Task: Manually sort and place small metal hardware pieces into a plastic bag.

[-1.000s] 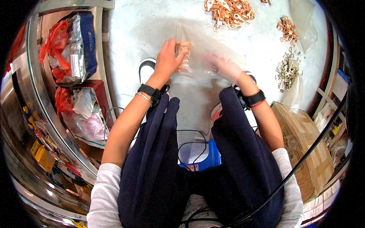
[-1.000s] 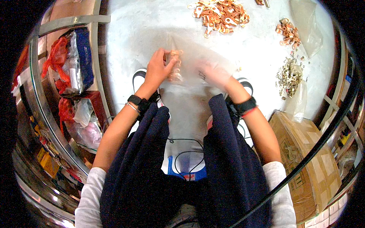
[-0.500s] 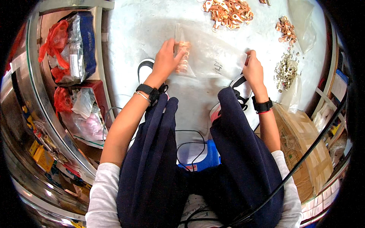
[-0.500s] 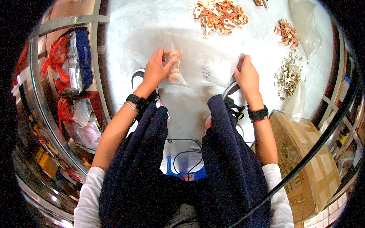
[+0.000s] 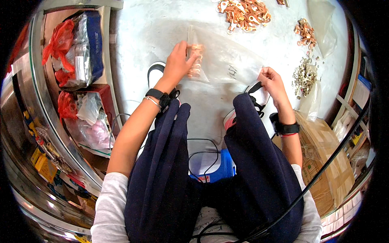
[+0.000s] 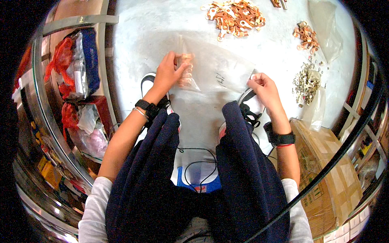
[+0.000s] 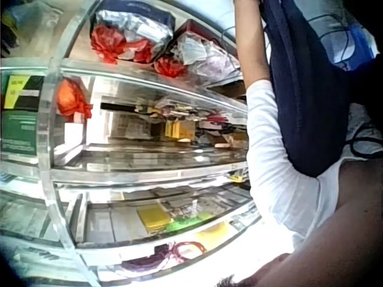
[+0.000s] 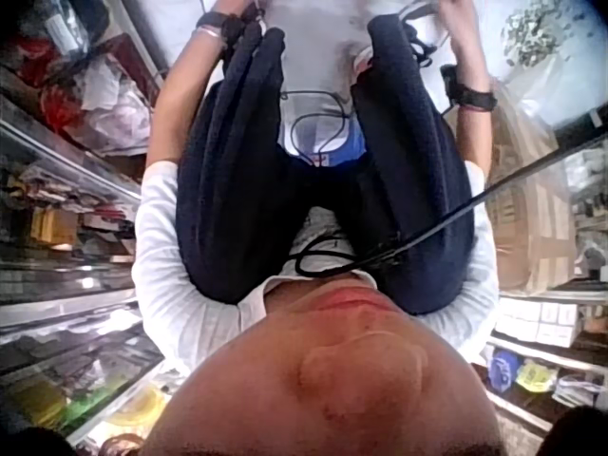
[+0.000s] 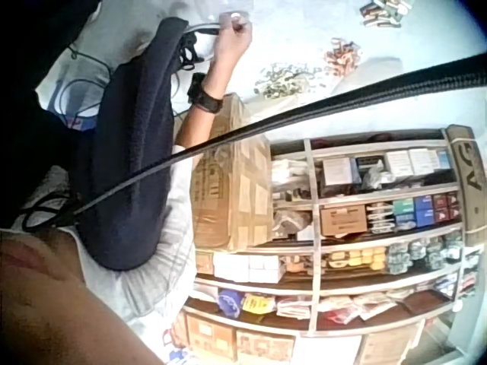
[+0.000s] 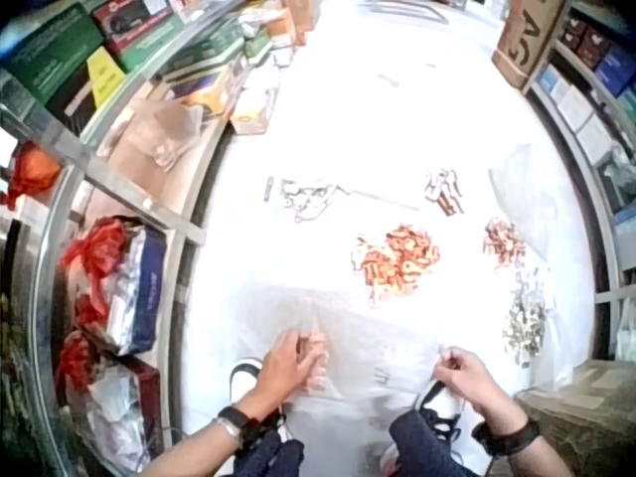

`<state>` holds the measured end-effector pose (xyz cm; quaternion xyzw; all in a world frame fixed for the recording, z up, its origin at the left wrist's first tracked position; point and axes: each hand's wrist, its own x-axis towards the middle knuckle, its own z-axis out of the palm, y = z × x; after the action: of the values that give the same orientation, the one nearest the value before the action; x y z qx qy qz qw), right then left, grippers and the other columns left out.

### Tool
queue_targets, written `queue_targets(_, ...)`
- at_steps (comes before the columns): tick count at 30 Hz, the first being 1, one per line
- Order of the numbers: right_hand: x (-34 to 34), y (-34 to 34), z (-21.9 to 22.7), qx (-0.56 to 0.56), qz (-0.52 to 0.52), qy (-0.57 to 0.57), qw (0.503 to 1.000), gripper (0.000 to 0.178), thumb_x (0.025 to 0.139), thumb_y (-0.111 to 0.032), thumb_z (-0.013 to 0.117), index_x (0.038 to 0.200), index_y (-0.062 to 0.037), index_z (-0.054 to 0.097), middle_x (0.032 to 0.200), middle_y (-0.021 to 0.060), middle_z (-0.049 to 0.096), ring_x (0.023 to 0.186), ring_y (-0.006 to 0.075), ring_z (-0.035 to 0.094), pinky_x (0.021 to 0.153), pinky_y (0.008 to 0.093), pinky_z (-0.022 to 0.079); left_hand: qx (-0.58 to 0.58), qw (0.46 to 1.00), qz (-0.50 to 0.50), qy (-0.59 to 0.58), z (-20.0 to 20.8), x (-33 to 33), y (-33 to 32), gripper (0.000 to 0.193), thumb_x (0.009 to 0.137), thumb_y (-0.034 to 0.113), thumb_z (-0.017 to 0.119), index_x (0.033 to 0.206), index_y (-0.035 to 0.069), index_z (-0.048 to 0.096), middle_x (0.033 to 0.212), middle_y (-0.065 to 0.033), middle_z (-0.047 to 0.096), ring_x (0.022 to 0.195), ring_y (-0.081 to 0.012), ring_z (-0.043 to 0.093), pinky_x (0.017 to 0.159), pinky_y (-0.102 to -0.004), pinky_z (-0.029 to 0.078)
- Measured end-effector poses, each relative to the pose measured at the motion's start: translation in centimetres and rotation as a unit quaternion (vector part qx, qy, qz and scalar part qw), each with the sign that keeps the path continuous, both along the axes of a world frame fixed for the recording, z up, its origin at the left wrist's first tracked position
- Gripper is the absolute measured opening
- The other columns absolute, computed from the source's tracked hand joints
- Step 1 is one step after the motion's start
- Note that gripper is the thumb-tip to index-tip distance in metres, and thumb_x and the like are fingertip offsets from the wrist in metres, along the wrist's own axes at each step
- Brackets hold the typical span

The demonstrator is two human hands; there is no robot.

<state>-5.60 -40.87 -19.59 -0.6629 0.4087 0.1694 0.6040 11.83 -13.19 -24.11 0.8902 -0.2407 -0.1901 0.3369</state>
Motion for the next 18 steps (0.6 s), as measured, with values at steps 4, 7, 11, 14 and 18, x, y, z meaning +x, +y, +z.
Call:
queue_targets(4,0.6,2.8,-1.2,0.123,-0.142,-0.009,0.982,0.011,0.086,-0.009,0.062,0.096,-0.0042,0.062,0.081,-0.0008,0.06,0.07,0.0085,0.053,0.063,0.0233,0.044,-0.006,1.0,-0.002,-0.009,-0.1,0.0,0.1,0.038,0.082,0.03,0.072,0.101,0.002,0.055,0.081,-0.0109,0.053,0.066,-0.0221,0.054,0.062,-0.0345,0.047)
queue_targets(7,1.1,3.9,-2.3,0.162,-0.179,0.011,0.97,0.023,0.085,-0.012,0.065,0.106,-0.0019,0.063,0.088,0.0035,0.065,0.074,0.0111,0.057,0.065,0.0242,0.045,0.006,1.0,-0.005,0.001,-0.2,0.1,0.1,0.037,0.082,0.03,0.072,0.101,0.002,0.055,0.08,-0.0103,0.053,0.065,-0.022,0.054,0.061,-0.0345,0.047)
queue_targets(11,2.0,4.3,-3.0,0.214,-0.166,-0.017,0.962,0.022,0.087,-0.012,0.063,0.107,-0.0006,0.063,0.092,0.0049,0.065,0.081,0.0135,0.06,0.073,0.0261,0.048,-0.003,1.0,-0.005,0.002,-0.2,0.2,0.1,0.038,0.082,0.03,0.071,0.101,0.002,0.055,0.079,-0.01,0.053,0.065,-0.022,0.054,0.061,-0.0342,0.047)
queue_targets(14,3.0,5.2,-3.1,0.23,-0.164,-0.04,0.958,0.022,0.09,-0.013,0.06,0.108,0.0003,0.063,0.098,0.0066,0.066,0.087,0.0155,0.062,0.081,0.0276,0.05,-0.003,1.0,-0.008,0.006,-0.1,0.2,0.1,0.038,0.082,0.031,0.071,0.101,0.002,0.055,0.081,-0.0105,0.053,0.066,-0.0222,0.054,0.061,-0.0342,0.047)
queue_targets(18,5.4,6.0,-3.8,0.281,-0.121,-0.069,0.95,0.025,0.093,-0.015,0.058,0.112,0.0014,0.062,0.105,0.0079,0.066,0.094,0.0152,0.061,0.088,0.028,0.048,-0.003,1.0,-0.008,0.006,-0.1,0.2,0.2,0.038,0.082,0.031,0.071,0.101,0.002,0.054,0.082,-0.0113,0.053,0.068,-0.0229,0.054,0.062,-0.0343,0.047)
